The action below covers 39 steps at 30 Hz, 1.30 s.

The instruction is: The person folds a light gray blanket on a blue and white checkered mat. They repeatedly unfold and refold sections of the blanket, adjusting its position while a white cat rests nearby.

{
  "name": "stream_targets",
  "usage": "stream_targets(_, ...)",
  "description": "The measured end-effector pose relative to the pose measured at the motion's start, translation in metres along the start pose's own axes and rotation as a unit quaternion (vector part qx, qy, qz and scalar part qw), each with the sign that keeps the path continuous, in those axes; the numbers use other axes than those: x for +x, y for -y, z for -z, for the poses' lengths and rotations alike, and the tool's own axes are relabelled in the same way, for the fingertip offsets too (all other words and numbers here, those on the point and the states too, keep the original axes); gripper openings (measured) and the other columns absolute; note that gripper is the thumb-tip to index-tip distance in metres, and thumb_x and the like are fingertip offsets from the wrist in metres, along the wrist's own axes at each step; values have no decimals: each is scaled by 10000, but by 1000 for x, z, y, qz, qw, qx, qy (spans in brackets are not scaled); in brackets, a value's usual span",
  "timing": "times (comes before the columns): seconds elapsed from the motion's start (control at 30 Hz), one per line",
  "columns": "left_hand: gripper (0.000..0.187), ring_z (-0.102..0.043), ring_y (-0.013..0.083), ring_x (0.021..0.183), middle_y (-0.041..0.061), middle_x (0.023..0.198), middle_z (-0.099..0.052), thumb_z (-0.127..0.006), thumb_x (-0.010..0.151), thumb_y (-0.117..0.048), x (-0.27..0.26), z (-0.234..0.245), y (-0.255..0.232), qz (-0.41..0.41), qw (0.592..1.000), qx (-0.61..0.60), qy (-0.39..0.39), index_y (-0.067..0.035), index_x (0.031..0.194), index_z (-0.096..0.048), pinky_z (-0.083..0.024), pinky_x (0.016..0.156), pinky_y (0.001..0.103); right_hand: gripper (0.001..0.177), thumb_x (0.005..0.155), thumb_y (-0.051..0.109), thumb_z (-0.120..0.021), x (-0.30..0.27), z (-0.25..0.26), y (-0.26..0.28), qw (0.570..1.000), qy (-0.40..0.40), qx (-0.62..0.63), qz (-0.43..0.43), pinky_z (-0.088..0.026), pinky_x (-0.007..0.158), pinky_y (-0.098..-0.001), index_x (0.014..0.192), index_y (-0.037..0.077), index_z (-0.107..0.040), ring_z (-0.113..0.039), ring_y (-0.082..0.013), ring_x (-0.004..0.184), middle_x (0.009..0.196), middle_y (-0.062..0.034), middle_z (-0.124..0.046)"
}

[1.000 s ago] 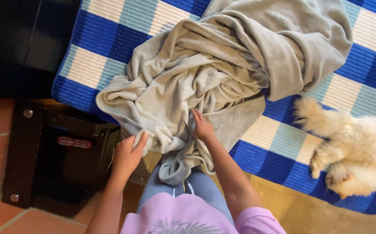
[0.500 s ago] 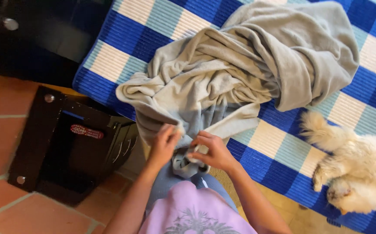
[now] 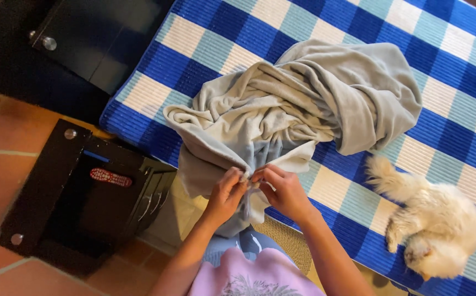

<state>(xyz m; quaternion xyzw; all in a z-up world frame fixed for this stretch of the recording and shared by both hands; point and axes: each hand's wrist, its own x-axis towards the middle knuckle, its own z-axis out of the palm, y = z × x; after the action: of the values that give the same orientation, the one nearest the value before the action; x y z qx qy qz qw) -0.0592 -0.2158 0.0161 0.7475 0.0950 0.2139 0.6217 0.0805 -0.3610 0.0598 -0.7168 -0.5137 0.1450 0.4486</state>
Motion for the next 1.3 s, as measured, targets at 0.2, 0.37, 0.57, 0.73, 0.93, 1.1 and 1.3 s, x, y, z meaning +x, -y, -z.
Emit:
stream_targets(0.2, 264, -618, 267, 791, 68, 811, -537, -484, 1132, -133, -4, 18, -16, -2, 999, -17, 48, -55, 901, -584, -521, 800, 370, 205, 887, 16, -753, -9, -21, -3, 999, -31, -6, -13, -618, 719, -368, 1037, 155, -726, -735, -289, 727, 927, -49, -651)
stream_targets(0.37, 244, -620, 358, 755, 127, 778, -544, -504, 1102, -96, -22, 37, -28, 2, 995, 45, 92, -21, 877, -562, -519, 744, 421, 458, 851, -8, -754, -18, -34, 12, 999, 15, -26, -17, -606, 708, -453, 1288, 125, -717, -721, -355, 727, 877, -95, -627)
stream_targets(0.57, 240, -742, 392, 898, 144, 995, -722, -664, 947, -83, -59, 27, -20, -64, 982, 177, -17, -69, 1182, -617, -587, 808, 467, 321, 932, 129, -740, -49, -59, 8, 981, -58, -172, -69, -603, 728, -402, 1174, 338, -769, -726, -284, 779, 968, 18, -636)
stream_targets(0.73, 239, -730, 332, 924, 100, 1055, -712, -839, 812, -263, -85, 9, 11, -146, 930, 327, -78, -131, 954, -698, -566, 837, 458, 271, 963, 220, -700, -75, -61, 27, 977, -78, -168, -106, -573, 653, -472, 1207, 328, -749, -704, -374, 675, 679, -47, -625)
stream_targets(0.93, 330, -682, 378, 820, 83, 944, -579, -857, 809, -375, -107, -15, 51, -70, 939, 319, -104, -126, 894, -659, -532, 738, 473, 182, 999, 224, -648, -101, -51, 67, 980, -85, -46, -173, -579, 649, -315, 1172, 248, -697, -694, -199, 506, 444, 89, -637)
stream_targets(1.1, 203, -683, 343, 780, 98, 851, -641, -789, 769, -277, -116, -38, 62, -64, 910, 408, -39, -81, 789, -739, -507, 742, 485, 252, 946, 128, -646, -115, -30, 82, 983, -113, -36, -142, -574, 661, -352, 1180, 206, -697, -710, -257, 533, 473, 35, -683)
stream_targets(1.3, 177, -720, 384, 797, 129, 829, -708, -748, 764, -228, -141, -50, 126, 149, 861, 484, -47, -81, 850, -798, -572, 728, 515, 233, 998, 65, -574, -169, 50, 73, 964, -207, 63, -153, -575, 674, -351, 1210, 98, -665, -736, -222, 521, 534, -40, -706)
